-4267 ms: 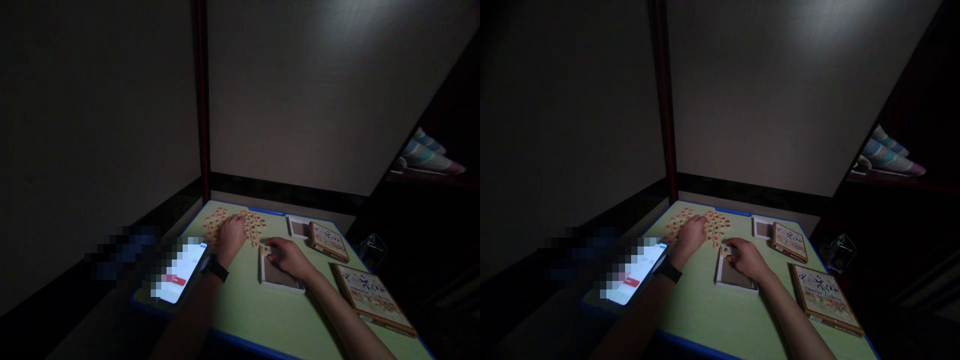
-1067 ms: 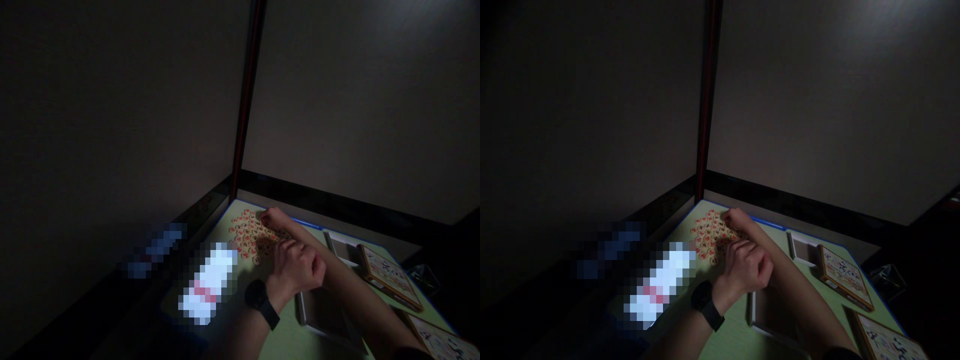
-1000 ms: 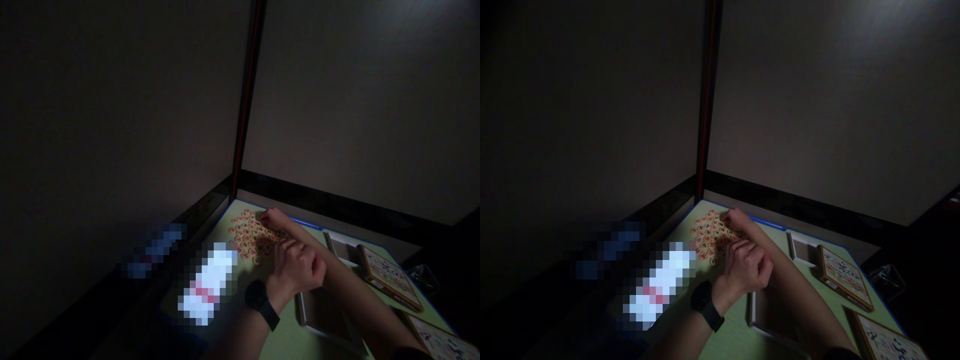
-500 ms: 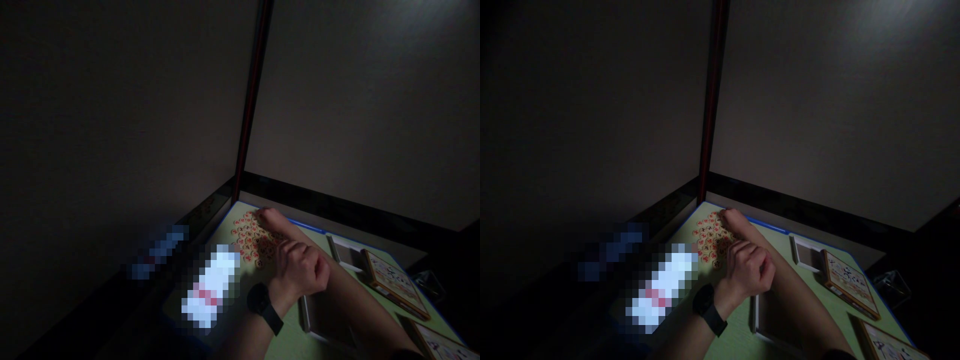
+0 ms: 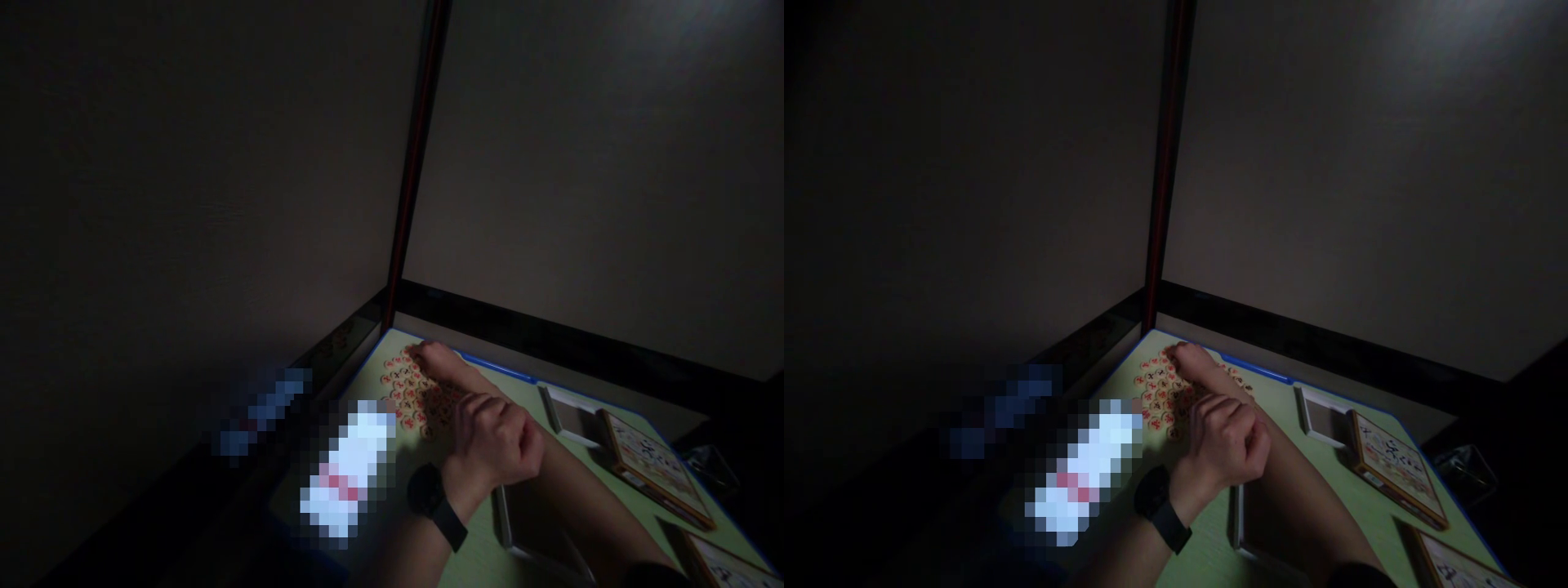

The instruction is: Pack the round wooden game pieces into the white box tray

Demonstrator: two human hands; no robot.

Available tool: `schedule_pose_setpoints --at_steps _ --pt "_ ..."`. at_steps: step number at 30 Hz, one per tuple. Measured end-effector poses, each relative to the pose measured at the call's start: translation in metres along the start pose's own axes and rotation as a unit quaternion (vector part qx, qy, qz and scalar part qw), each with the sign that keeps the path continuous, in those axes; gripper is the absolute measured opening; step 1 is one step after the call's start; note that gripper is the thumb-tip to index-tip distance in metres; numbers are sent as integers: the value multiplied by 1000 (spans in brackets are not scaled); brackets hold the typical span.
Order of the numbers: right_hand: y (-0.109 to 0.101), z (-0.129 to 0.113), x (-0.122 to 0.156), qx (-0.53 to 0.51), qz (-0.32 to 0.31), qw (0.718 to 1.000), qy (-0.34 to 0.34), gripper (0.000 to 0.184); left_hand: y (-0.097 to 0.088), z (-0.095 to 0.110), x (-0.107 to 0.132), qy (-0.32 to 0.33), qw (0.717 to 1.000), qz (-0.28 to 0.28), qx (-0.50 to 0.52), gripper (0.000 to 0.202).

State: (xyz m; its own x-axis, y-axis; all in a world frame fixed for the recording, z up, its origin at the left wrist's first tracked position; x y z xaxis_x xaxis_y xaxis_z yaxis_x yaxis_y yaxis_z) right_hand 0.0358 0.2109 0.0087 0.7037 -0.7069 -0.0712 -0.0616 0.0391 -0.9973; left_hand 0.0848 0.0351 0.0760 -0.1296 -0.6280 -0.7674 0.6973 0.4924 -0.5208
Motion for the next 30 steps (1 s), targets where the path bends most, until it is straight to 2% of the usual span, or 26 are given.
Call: schedule_pose_setpoints --at_steps 6,10,14,16,19,20,22,25,30 --pt "-2 -3 7 7 22 999 34 22 0 -4 0 -12 1000 -11 -2 15" --pt "-22 5 25 -2 48 997 60 26 0 -16 -2 -80 996 -25 6 18" --pt "-51 27 70 -97 127 981 112 20 -1 -38 -4 -187 981 2 56 24" --pt "-65 29 101 -150 176 969 89 19 1 -51 -4 -242 966 17 90 23" --pt "-77 27 151 -197 216 953 77 17 13 -69 -3 -298 942 15 154 21" --pt "-79 25 167 -211 223 949 78 17 20 -72 -3 -309 934 -2 181 21" --pt "-81 18 195 -233 225 943 80 16 41 -73 -2 -315 908 -70 266 24" --pt "-77 5 226 -235 222 943 80 16 69 -59 4 -294 847 -179 406 29" --pt "-65 1 254 -232 250 933 110 17 83 -33 18 -242 786 -288 490 39"
Point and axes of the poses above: each hand's wrist, its own x-axis away from the middle knuckle, its own y-axis out of the palm, z = x × y, the point moved 8 cm from there along -x, towards the middle knuckle, and after that the axes turned 2 degrees about -y, right-handed, at the moved point
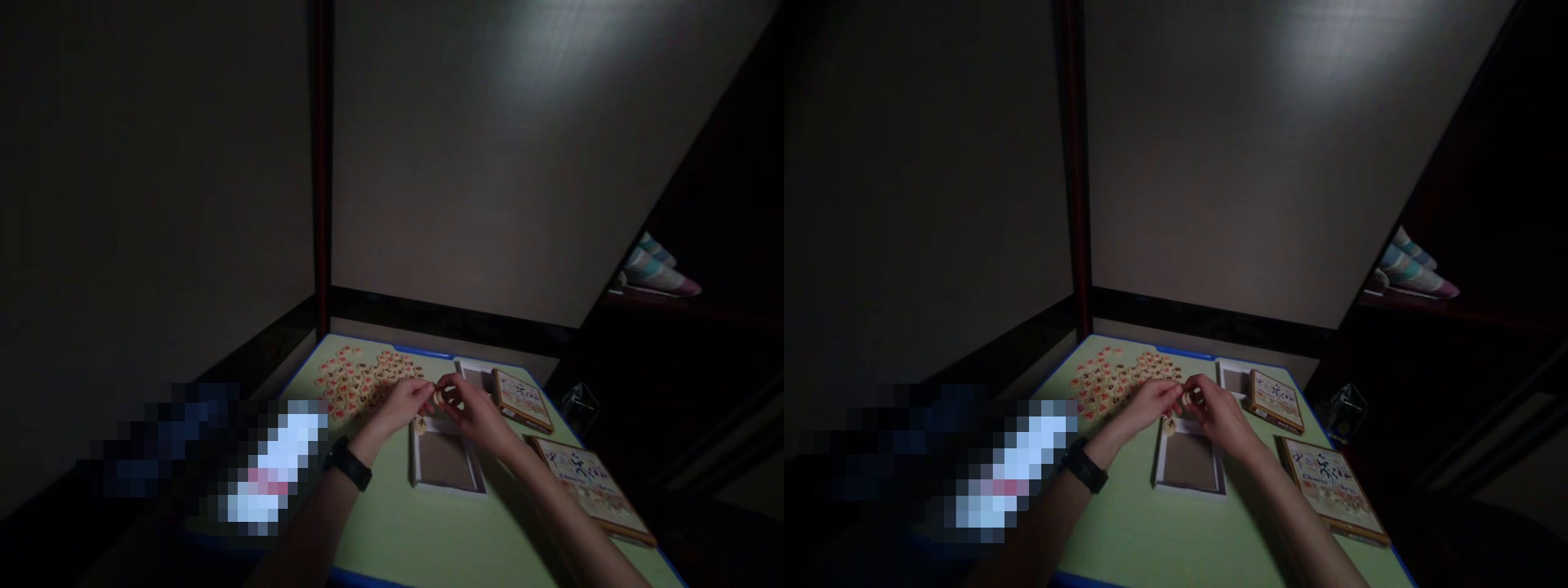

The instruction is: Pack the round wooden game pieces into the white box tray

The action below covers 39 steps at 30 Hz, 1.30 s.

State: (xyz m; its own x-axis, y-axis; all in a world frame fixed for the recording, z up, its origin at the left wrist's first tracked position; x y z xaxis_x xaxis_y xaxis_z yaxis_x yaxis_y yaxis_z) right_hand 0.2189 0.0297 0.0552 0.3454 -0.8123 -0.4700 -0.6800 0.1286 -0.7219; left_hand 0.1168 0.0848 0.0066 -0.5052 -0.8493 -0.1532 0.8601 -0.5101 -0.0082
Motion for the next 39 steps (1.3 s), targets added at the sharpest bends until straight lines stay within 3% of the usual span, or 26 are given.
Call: schedule_pose_setpoints --at_steps 3,9,12,15,19,24,28,32,36,39 --pt "-1 6 6 -12 16 1000 16 19 9 -5 3 -14 998 -45 44 40" --pt "-4 12 10 -88 25 995 35 21 3 -16 1 -37 996 -7 84 43" --pt "-13 18 11 -64 63 995 42 22 0 -16 2 -36 995 -5 89 48" --pt "-20 34 13 -46 104 990 83 22 -4 -14 3 -38 993 8 109 51" --pt "-9 51 15 -80 88 981 156 20 -5 -12 4 -51 989 25 137 43" --pt "-4 25 17 12 63 989 134 18 -7 -7 8 -56 986 54 146 37" --pt "-1 -3 17 167 43 983 64 28 -6 -3 9 -53 993 44 98 39" --pt "8 -5 18 258 1 965 38 23 -3 -2 6 -29 999 18 37 39" --pt "9 -3 18 282 -32 958 39 20 -6 0 4 -12 999 17 -49 34" --pt "13 -5 19 265 -81 960 44 20 -14 11 8 13 977 46 -208 29"
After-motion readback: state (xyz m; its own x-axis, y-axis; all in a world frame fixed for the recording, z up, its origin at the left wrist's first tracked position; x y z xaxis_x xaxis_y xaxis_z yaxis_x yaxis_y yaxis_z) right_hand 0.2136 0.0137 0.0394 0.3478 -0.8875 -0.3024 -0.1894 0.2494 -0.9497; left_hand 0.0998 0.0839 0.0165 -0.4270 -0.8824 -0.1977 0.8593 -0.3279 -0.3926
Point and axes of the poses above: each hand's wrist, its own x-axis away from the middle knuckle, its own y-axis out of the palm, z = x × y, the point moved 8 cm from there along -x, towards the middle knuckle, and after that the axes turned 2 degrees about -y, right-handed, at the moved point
